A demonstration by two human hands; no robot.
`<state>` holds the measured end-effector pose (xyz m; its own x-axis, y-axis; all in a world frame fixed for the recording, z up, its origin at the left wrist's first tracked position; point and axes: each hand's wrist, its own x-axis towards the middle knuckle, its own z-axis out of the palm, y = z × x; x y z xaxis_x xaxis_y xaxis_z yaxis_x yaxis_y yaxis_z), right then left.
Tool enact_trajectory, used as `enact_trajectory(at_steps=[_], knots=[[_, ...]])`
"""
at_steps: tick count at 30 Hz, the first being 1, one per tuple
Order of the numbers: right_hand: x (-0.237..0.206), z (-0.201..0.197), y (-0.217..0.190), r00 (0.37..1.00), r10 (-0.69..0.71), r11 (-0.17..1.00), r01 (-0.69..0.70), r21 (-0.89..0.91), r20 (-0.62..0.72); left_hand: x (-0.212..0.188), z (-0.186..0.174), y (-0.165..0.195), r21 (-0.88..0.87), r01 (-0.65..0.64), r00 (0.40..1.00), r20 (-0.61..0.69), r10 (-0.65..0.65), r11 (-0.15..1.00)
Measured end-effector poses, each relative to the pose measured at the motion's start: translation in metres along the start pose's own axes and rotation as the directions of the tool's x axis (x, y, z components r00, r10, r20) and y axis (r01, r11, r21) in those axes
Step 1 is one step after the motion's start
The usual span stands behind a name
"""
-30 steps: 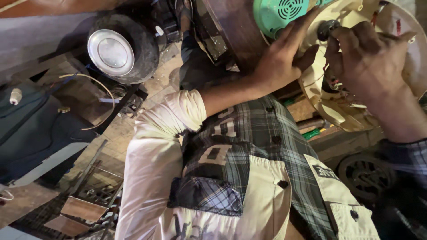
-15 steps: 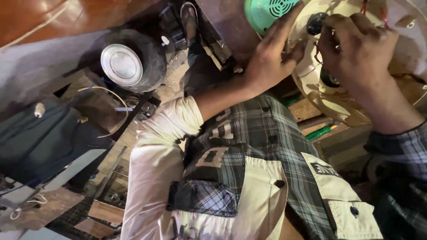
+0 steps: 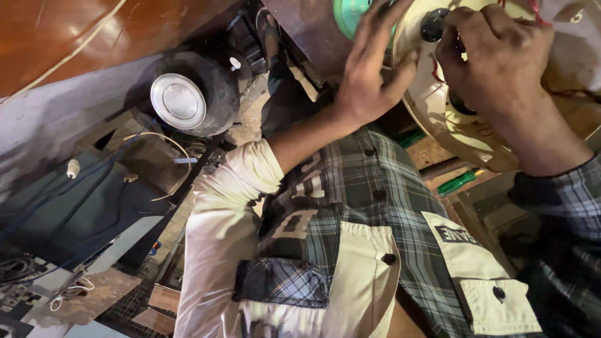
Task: The person is repairing a ceiling fan motor by hand. They are manipulating the internal wiring and components, specifically focusing on a small black cylindrical part, likely a capacitor, within the fan's housing.
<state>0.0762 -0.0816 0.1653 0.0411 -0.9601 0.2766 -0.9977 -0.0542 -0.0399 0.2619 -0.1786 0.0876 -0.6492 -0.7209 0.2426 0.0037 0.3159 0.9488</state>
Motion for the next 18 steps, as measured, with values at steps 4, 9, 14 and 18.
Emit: enact_trajectory(at_steps=[4, 9, 14, 18], knots=[[0.005, -0.001, -0.004, 0.999, 0.033, 0.997, -0.032, 0.07, -0.008, 0.025, -0.009, -0.008, 0.125, -0.053, 0.996, 0.074, 0.044, 0.991], [0.006, -0.004, -0.006, 0.998, 0.055, 0.998, -0.055, 0.033, 0.005, 0.047, -0.011, -0.013, 0.283, -0.077, 0.928, 0.371, -0.035, 0.956], [0.001, -0.002, -0.009, 0.996, 0.083, 0.996, -0.082, 0.047, -0.013, 0.045, -0.01, -0.012, 0.353, -0.184, 0.942, 0.328, 0.063, 0.917], [-0.003, 0.003, -0.01, 0.996, 0.08, 0.995, -0.078, 0.06, -0.025, 0.043, -0.011, -0.014, 0.296, -0.105, 0.95, 0.313, 0.007, 0.949]])
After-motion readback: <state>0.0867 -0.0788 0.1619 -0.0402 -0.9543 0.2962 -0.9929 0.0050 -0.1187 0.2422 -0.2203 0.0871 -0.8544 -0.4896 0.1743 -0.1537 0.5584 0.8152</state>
